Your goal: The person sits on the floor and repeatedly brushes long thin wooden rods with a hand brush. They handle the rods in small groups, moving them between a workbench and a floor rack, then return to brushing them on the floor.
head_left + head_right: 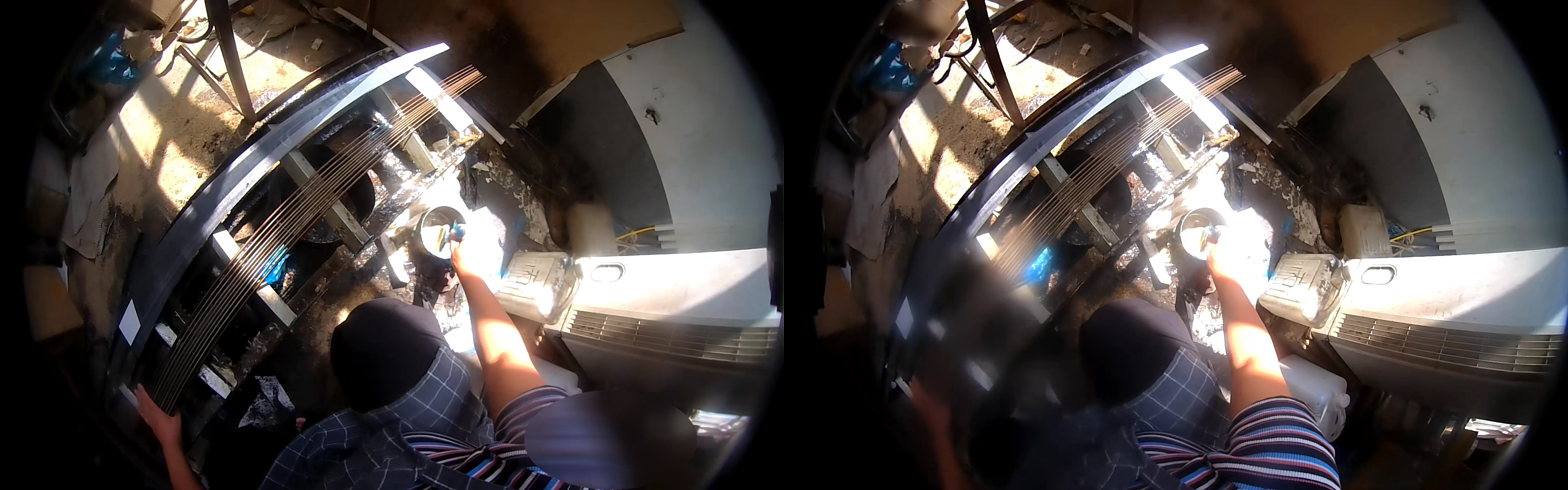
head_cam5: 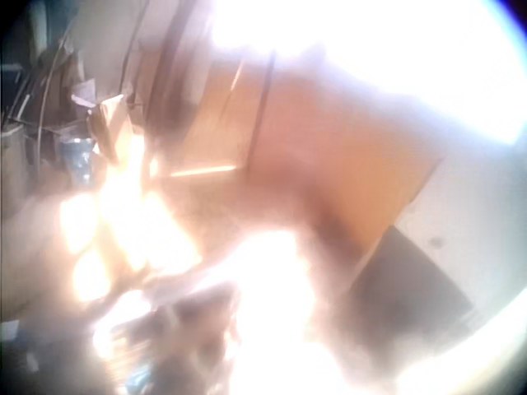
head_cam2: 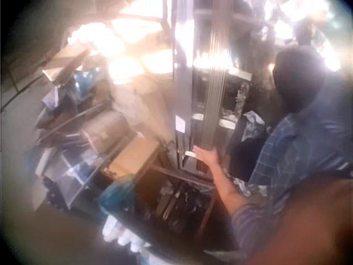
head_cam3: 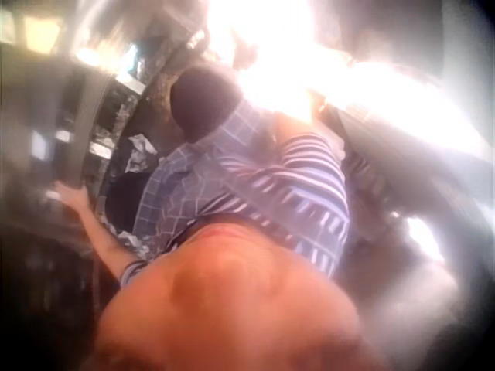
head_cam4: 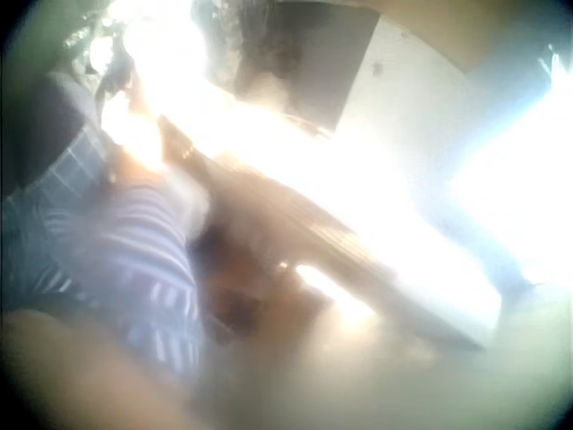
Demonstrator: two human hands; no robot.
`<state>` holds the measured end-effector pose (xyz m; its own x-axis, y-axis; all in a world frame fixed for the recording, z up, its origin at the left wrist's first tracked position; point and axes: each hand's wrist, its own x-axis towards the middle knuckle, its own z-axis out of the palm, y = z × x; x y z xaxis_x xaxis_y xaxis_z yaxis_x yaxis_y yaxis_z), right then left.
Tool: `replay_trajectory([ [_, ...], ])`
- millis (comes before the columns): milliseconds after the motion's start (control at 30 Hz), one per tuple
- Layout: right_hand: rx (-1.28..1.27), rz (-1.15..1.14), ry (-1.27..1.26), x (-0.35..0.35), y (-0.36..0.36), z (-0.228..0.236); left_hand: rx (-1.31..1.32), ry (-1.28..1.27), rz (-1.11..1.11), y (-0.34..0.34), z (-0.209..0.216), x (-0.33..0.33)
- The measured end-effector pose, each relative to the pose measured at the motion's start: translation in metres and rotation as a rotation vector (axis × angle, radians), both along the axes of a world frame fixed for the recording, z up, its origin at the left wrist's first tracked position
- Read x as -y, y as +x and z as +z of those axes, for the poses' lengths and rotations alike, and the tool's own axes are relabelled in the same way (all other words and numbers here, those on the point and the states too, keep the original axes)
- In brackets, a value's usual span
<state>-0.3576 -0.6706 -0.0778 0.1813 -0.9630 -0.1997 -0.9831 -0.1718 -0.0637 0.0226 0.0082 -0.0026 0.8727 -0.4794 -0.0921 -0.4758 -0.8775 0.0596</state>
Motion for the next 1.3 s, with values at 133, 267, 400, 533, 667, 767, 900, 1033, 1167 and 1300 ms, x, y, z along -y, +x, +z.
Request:
replay_trajectory([
  [133,0.213,0.024,-0.011,0.0,0.009,-0.001,0.048,-0.02,0.01,-0.006,-0.014,-0.012],
  [267,0.376,0.029,-0.315,0.001,-0.005,0.004,0.019,-0.032,0.013,-0.016,0.002,-0.001],
  [400,0.131,0.021,-0.145,0.019,-0.029,0.024,0.03,-0.036,-0.045,-0.015,0.001,0.001],
  [533,0.258,0.153,-0.19,0.006,-0.017,0.06,0.082,-0.084,-0.029,-0.019,0.0,0.003],
  [667,0.133,0.171,-0.174,0.01,-0.011,0.049,0.001,0.0,0.067,-0.024,0.012,0.024],
  [767,0.035,0.201,-0.122,0.02,-0.006,0.054,-0.008,0.027,0.065,-0.025,0.019,0.032],
  [900,-0.046,0.257,-0.127,-0.004,0.017,0.092,-0.035,-0.026,0.139,-0.025,0.027,0.017],
  [1033,-0.048,0.715,-0.157,-0.033,0.006,0.073,-0.04,-0.004,0.135,-0.019,0.039,0.032],
  [1167,0.111,0.716,0.095,-0.062,0.011,0.07,0.015,-0.063,0.091,-0.015,0.022,0.017],
  [1300,0.446,0.364,-0.046,-0.057,0.004,0.113,0.054,-0.128,0.054,-0.015,0.011,0.006],
])
